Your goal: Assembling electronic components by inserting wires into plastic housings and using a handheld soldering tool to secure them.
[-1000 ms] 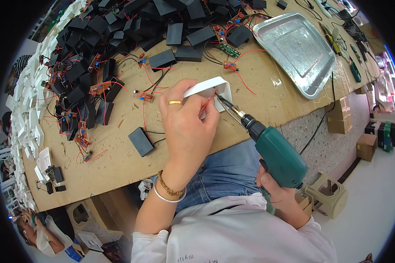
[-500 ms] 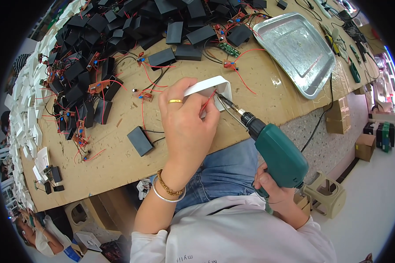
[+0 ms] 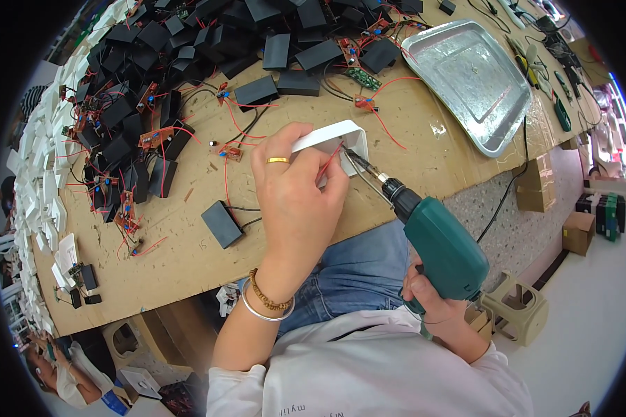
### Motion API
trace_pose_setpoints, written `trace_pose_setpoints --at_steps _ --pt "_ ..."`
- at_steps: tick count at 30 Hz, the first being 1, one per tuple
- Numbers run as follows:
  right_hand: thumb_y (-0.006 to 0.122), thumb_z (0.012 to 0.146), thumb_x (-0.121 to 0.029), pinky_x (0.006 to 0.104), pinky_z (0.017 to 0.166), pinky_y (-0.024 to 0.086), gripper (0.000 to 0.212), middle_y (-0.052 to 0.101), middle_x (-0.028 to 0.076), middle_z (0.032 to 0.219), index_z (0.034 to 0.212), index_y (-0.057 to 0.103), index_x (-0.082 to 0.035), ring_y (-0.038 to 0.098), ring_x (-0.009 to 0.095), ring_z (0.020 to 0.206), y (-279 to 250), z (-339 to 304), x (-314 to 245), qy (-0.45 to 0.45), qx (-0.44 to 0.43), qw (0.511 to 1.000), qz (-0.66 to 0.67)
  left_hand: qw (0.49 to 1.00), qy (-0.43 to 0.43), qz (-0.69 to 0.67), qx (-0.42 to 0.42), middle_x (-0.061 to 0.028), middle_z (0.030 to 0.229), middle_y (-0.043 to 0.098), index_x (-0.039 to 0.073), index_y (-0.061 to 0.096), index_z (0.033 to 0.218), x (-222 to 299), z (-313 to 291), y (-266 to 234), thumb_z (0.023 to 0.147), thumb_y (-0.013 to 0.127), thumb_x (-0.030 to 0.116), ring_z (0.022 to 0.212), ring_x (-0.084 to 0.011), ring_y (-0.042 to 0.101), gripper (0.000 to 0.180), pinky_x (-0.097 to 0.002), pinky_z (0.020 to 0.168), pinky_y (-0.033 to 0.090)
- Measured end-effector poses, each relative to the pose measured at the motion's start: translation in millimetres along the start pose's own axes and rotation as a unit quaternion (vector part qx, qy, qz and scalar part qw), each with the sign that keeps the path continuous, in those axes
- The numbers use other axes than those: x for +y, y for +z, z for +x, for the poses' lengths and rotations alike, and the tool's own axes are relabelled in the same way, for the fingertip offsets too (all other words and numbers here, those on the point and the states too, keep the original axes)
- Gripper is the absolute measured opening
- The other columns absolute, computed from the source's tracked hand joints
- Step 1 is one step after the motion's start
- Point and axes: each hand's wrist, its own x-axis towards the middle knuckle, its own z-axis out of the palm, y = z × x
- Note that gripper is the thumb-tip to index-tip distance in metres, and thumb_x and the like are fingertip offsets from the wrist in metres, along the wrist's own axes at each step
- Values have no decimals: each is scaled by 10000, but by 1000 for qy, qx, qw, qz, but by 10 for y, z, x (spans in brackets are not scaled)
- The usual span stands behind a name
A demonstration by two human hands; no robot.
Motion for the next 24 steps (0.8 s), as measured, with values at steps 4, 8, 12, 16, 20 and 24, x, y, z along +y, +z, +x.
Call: trace_pose_setpoints --at_steps 4,8,12,16,20,24 --pt "686 823 -167 286 545 464 452 489 106 1018 1163 451 14 515 153 612 -53 -45 53 43 -6 998 -34 1000 -5 -3 1 -97 1076 565 -5 612 685 8 6 1 657 670 5 912 -307 482 65 -383 756 441" --pt "707 821 -208 295 566 460 485 472 86 1059 1167 449 13 510 155 621 -104 -79 76 75 -6 997 -24 1000 -15 -7 -4 -99 1071 569 -3 614 685 8 7 -10 659 671 6 920 -311 482 63 -385 759 443" --pt "717 816 -224 298 566 460 495 491 83 1014 1164 452 8 510 154 622 -40 -89 20 62 21 998 16 1000 -15 -4 -2 -101 1066 574 -3 613 682 14 5 -2 663 672 7 926 -314 483 63 -387 763 443" --pt "725 811 -227 295 573 461 502 525 79 809 1165 457 6 515 154 606 -34 -94 17 61 32 997 24 1000 -11 -3 2 -106 1064 576 -2 609 683 14 9 -4 668 675 9 925 -316 486 69 -388 765 443" --pt "714 819 -225 291 580 466 517 544 85 722 1192 450 16 531 158 599 -63 -101 55 33 25 999 26 1000 -10 -5 -1 -110 1065 573 0 609 688 7 6 -3 670 678 10 924 -319 487 72 -389 766 443" --pt "703 826 -222 291 578 469 538 560 105 756 1217 434 32 536 161 600 -106 -97 111 16 0 1000 4 1000 -11 -1 -4 -117 1086 558 2 608 703 5 -2 -3 680 682 17 933 -325 488 79 -399 781 445"
